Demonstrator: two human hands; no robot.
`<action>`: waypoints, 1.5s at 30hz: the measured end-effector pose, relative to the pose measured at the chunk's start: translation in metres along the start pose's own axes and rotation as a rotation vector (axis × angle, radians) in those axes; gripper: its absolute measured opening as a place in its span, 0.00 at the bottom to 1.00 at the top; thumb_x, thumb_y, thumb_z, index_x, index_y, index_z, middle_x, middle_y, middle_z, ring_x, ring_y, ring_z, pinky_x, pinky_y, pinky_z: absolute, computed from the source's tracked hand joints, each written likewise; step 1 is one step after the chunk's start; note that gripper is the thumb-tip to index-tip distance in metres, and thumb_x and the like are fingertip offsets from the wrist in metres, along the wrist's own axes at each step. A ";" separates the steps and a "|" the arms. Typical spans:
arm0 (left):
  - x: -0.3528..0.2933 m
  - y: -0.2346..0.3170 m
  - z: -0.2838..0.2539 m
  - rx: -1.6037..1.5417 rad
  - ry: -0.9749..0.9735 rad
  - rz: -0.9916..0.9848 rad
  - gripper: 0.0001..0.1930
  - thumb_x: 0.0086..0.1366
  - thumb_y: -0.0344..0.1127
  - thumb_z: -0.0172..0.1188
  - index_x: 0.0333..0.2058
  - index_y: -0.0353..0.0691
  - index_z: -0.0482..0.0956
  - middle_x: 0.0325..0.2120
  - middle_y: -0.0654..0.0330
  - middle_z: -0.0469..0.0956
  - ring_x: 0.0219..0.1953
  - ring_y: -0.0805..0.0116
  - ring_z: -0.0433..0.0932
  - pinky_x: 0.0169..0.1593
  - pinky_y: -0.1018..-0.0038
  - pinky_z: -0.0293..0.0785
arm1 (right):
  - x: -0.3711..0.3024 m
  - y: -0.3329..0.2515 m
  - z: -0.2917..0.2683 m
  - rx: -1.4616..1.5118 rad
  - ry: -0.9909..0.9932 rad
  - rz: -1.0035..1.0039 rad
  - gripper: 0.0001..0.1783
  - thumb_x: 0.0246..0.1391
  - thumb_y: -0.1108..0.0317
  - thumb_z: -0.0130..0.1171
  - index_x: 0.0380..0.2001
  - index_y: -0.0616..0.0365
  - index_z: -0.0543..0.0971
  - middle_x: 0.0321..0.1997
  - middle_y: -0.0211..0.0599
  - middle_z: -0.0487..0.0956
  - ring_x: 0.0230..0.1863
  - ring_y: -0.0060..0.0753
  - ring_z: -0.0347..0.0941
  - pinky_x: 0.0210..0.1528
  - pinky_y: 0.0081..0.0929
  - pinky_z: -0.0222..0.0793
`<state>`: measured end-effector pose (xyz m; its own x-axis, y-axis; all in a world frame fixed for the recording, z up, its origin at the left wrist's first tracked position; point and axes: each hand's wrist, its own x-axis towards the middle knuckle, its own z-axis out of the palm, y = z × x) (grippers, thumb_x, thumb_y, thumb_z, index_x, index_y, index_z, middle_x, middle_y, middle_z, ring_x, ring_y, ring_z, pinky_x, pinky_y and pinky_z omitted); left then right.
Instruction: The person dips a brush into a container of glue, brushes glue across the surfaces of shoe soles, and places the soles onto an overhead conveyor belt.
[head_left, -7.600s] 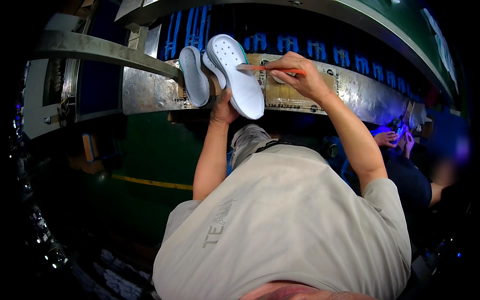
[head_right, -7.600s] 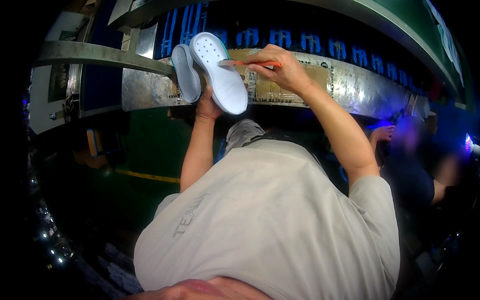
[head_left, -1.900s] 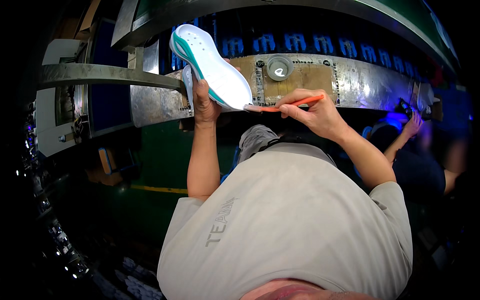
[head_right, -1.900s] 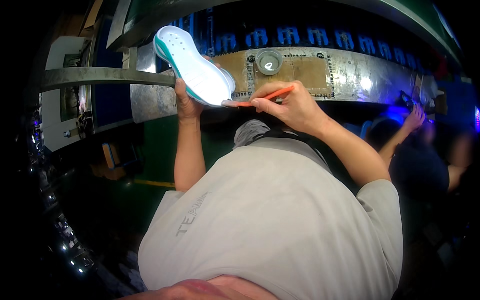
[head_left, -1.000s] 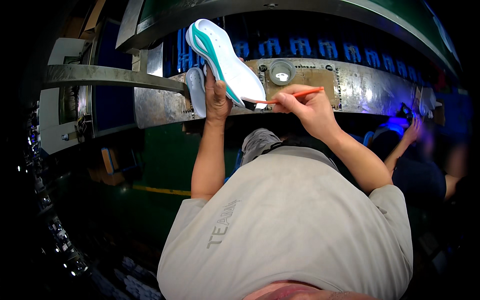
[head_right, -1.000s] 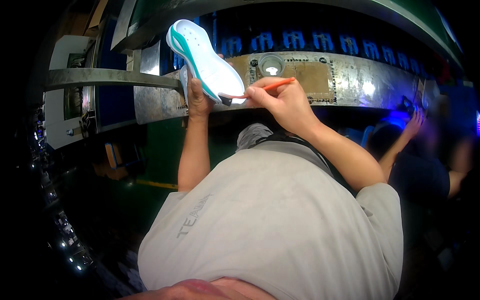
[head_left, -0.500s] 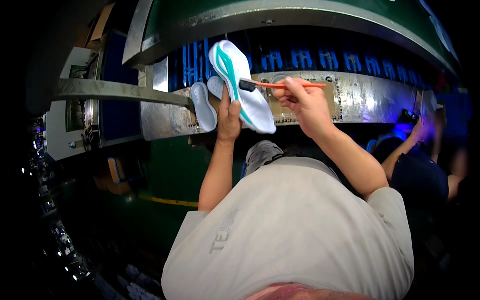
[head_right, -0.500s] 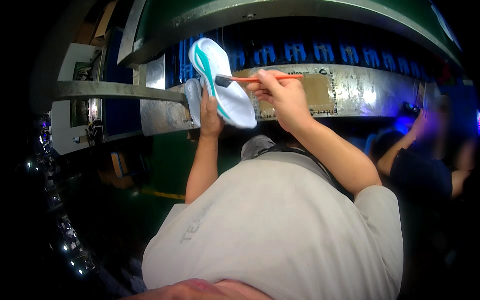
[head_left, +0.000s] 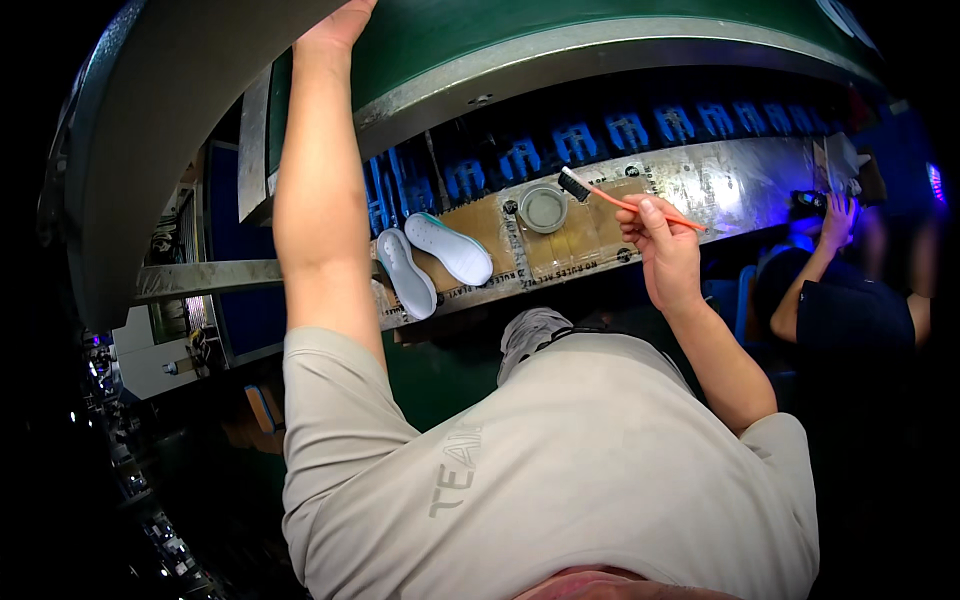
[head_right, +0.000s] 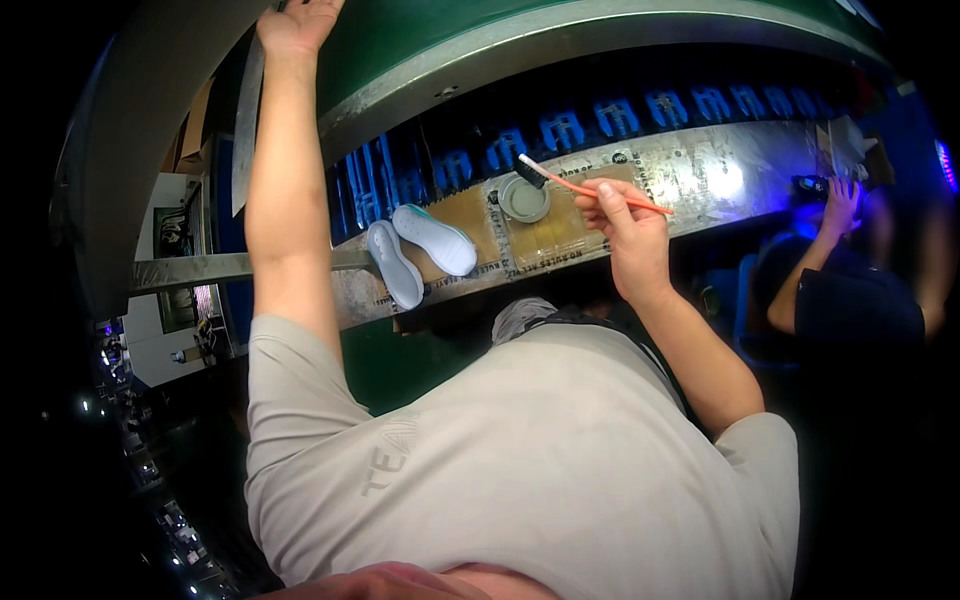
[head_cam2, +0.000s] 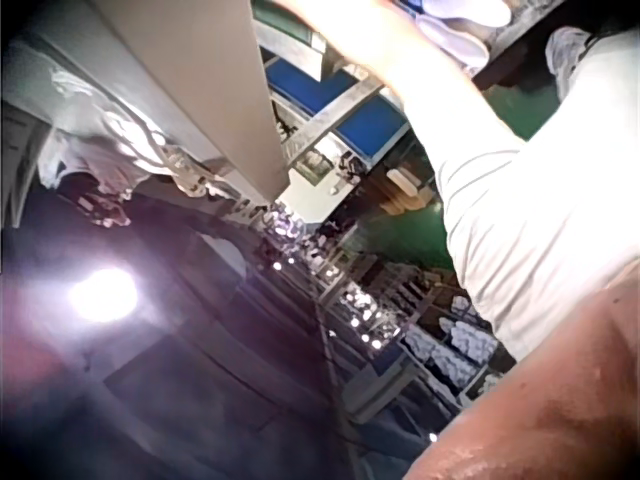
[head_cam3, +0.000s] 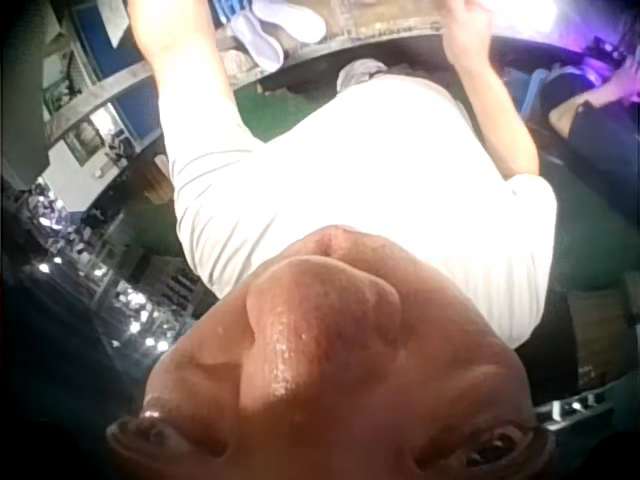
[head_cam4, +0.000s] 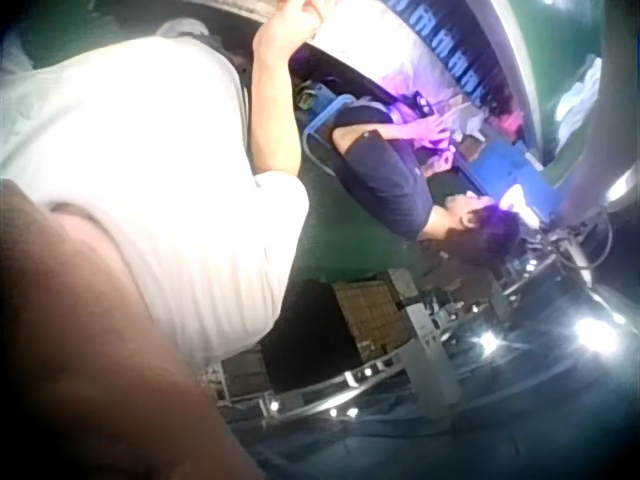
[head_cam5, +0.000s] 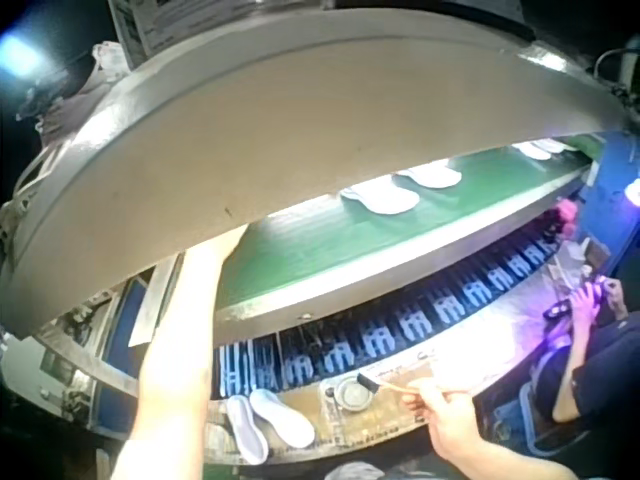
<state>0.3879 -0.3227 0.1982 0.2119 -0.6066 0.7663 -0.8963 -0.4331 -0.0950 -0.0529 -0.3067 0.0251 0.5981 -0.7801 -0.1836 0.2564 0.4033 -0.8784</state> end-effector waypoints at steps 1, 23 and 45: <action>-0.008 -0.008 0.008 0.002 0.000 0.002 0.23 0.74 0.51 0.50 0.52 0.38 0.81 0.57 0.51 0.79 0.55 0.52 0.79 0.61 0.57 0.74 | -0.001 0.000 0.000 -0.022 -0.003 -0.002 0.16 0.72 0.61 0.56 0.49 0.63 0.82 0.41 0.36 0.85 0.42 0.23 0.78 0.48 0.24 0.73; -0.528 0.081 0.032 -0.131 -0.727 -1.221 0.31 0.51 0.45 0.77 0.44 0.25 0.77 0.39 0.34 0.82 0.45 0.37 0.82 0.52 0.52 0.77 | 0.099 0.071 0.014 -1.381 -0.533 -0.187 0.14 0.63 0.56 0.63 0.41 0.54 0.88 0.35 0.45 0.87 0.39 0.46 0.84 0.43 0.40 0.77; -0.518 0.109 -0.053 -2.533 0.245 -1.852 0.36 0.71 0.53 0.49 0.70 0.36 0.62 0.67 0.37 0.64 0.69 0.32 0.63 0.67 0.40 0.65 | 0.101 0.082 0.029 -1.568 -0.510 -0.052 0.15 0.63 0.56 0.63 0.43 0.54 0.87 0.34 0.45 0.86 0.37 0.50 0.83 0.41 0.40 0.76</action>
<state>0.1603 -0.0207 -0.1756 0.5409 -0.7583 -0.3638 0.8243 0.5638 0.0505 0.0501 -0.3389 -0.0525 0.8675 -0.4209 -0.2651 -0.4970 -0.7100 -0.4989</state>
